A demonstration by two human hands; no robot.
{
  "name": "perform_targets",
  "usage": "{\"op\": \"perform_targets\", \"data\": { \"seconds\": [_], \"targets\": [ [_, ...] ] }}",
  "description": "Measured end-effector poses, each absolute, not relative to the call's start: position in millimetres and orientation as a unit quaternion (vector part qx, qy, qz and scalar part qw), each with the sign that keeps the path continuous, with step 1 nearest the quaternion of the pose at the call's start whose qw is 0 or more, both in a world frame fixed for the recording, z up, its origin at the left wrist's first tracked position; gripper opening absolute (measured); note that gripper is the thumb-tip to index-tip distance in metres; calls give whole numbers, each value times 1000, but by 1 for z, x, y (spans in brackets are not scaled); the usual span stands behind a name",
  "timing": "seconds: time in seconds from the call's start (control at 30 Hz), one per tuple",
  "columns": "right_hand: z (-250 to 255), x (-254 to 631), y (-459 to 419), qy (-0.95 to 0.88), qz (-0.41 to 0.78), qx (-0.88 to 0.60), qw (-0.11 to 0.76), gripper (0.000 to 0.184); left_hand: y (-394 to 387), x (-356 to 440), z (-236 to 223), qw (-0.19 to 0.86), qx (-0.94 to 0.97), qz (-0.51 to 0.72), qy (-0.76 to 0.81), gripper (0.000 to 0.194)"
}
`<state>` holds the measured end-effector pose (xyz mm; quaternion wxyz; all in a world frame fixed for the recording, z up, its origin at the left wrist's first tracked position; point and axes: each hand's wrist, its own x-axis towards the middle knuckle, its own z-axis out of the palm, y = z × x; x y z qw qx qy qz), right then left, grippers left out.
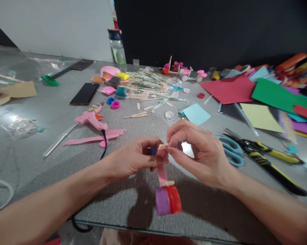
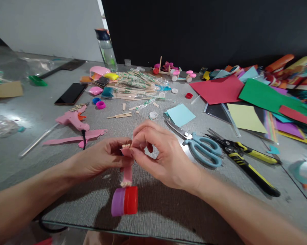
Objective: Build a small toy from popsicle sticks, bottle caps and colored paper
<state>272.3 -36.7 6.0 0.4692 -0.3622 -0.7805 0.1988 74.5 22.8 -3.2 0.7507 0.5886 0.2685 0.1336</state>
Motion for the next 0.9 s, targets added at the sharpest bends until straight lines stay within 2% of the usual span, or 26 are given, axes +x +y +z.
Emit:
{"op": "perform_targets", "data": {
  "seconds": [0.2, 0.3, 0.4, 0.57, 0.67, 0.9],
  "targets": [
    [5, 273, -38, -769, 235, -357, 475, 7, 23, 76, -3, 750, 590, 128, 270, 24],
    [7, 271, -38, -788, 182, -354, 470, 6, 23, 76, -4, 753, 589, 127, 264, 24],
    [8, 270, -38, -797, 142, -361, 464, 9, 23, 75, -4, 752, 593, 126, 258, 32],
    [10, 272, -40, -792, 160, -366, 463, 9, 23, 75, -2, 743, 608, 121, 250, 46],
    [11, 274, -38, -793, 161, -363, 463, 10, 22, 76, 0, 742, 609, 128, 248, 48],
    [5, 274, -35, -784, 161, -390, 454, 13, 23, 73, -6, 717, 637, 154, 236, 27]
  ]
}}
